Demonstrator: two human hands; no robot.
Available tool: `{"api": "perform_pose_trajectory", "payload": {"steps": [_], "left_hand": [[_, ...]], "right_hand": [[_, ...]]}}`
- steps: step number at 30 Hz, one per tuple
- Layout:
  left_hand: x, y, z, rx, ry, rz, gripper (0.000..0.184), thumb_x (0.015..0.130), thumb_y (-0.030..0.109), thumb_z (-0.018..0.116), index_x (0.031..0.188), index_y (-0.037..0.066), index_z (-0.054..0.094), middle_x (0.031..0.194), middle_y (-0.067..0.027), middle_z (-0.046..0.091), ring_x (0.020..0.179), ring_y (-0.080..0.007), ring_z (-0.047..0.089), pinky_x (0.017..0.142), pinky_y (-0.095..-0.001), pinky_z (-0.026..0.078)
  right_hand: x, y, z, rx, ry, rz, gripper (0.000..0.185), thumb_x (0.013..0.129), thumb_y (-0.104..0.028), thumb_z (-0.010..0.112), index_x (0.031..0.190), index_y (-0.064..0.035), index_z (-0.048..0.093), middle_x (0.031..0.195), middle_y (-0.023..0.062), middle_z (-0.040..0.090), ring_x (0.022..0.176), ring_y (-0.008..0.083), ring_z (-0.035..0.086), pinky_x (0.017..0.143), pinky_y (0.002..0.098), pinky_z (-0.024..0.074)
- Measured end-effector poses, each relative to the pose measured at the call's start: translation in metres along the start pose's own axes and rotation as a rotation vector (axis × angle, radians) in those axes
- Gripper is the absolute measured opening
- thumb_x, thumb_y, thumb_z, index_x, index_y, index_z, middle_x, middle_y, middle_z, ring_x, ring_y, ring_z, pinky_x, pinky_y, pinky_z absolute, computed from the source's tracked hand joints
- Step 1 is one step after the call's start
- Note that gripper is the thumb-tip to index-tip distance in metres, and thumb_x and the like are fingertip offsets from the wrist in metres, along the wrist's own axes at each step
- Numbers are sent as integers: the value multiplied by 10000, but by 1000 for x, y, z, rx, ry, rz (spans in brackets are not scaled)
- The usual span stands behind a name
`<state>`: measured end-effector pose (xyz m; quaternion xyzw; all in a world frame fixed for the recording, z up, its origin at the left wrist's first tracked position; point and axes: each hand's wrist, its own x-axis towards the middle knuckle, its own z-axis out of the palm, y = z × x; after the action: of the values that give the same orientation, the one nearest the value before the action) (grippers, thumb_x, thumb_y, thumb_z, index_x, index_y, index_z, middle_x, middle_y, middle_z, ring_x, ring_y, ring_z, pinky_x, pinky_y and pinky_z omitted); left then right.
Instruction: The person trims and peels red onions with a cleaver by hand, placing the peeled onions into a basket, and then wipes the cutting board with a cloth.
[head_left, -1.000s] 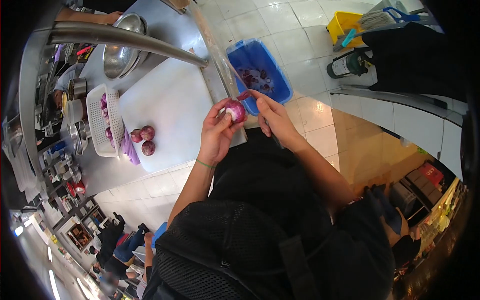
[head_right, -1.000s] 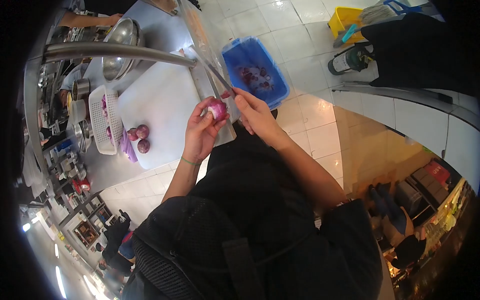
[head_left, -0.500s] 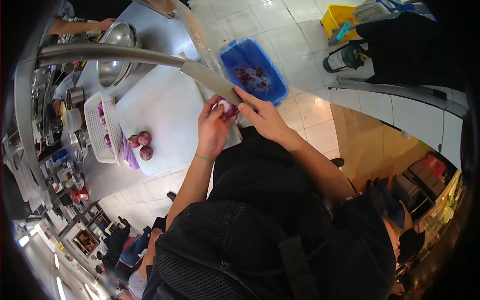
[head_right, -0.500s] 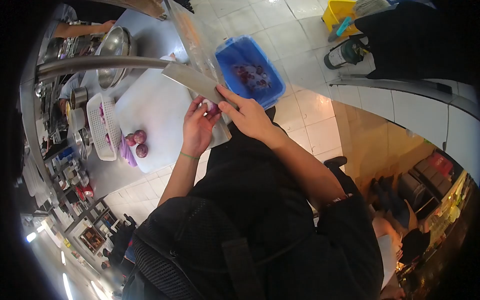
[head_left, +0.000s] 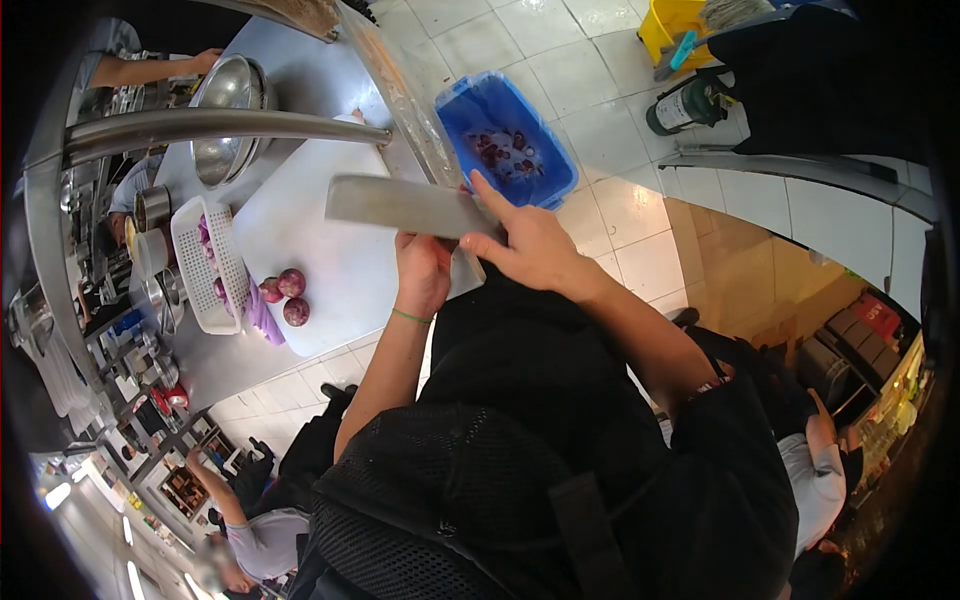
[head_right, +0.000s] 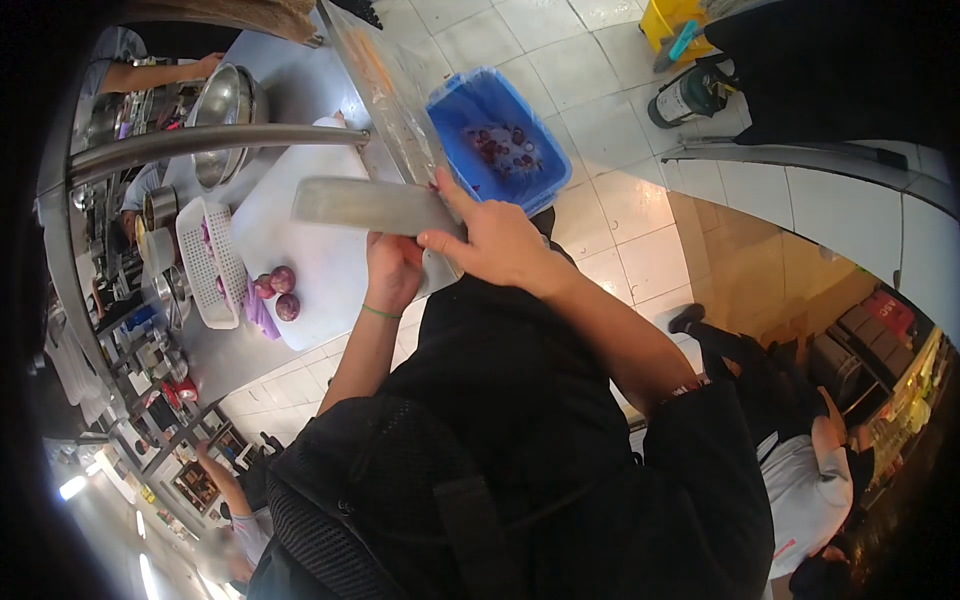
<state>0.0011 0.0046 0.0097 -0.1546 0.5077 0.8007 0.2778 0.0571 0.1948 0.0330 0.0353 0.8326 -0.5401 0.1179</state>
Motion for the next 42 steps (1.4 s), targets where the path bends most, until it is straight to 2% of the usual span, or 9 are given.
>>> {"api": "perform_pose_trajectory", "payload": {"steps": [8,14,17,19,22,24,26,27,42], "left_hand": [[-4,-1,0,88,-50,23,447,1030,107,581,1459,40,475,1343,-96,628,1232,-191,605,1062,-354,488],[-5,4,4,129,-108,85,400,1037,80,557,1427,20,496,1332,-138,627,1218,-232,616,1028,-381,511],[-2,-1,-10,133,6,-11,392,1030,86,572,1408,7,507,1295,-139,636,1158,-230,636,984,-399,534],[-6,5,-4,67,-16,-56,392,1022,110,597,1389,-3,514,1261,-119,643,1098,-207,646,950,-402,545],[-8,7,-1,24,-41,-79,396,1021,132,605,1381,-5,514,1244,-109,643,1066,-201,647,946,-393,546],[-8,7,0,27,-23,-73,380,1023,129,598,1371,-4,526,1249,-112,645,1083,-206,647,952,-395,546],[-8,4,-1,30,-7,-77,364,1025,126,592,1361,-3,537,1254,-114,647,1101,-210,646,957,-396,546],[-7,1,-3,44,-7,-57,358,1023,135,597,1351,0,550,1260,-113,650,1124,-214,643,963,-398,544],[-4,-2,11,101,-54,-15,442,1006,222,670,1384,26,552,1234,-67,659,1132,-160,630,989,-331,522]], "right_hand": [[-4,-8,5,-135,-61,9,985,927,-625,627,1617,-40,237,695,246,656,686,442,671,699,509,521],[-3,-7,2,-48,-34,-23,921,911,-673,615,1536,-27,415,726,268,661,706,470,673,692,500,533],[4,15,12,132,6,-2,770,964,-605,608,1487,-50,506,686,166,663,589,317,663,589,399,509],[13,24,18,807,-7,222,650,1029,-543,557,1454,-52,556,674,41,606,517,131,554,512,290,421],[15,31,6,901,-19,293,589,1076,-506,490,1466,-68,555,689,-38,533,536,23,451,485,224,323],[15,39,13,793,-10,275,661,1047,-532,526,1486,-38,522,701,46,600,557,125,548,526,295,424],[6,39,24,326,176,-61,730,1021,-534,550,1512,-1,463,716,178,649,635,299,660,632,409,514],[-3,17,8,253,71,6,843,980,-570,579,1545,23,380,763,284,660,757,458,691,748,500,533],[-15,-10,2,-160,2,-48,1044,909,-704,590,1572,45,291,711,296,647,693,491,664,692,550,521]]}}
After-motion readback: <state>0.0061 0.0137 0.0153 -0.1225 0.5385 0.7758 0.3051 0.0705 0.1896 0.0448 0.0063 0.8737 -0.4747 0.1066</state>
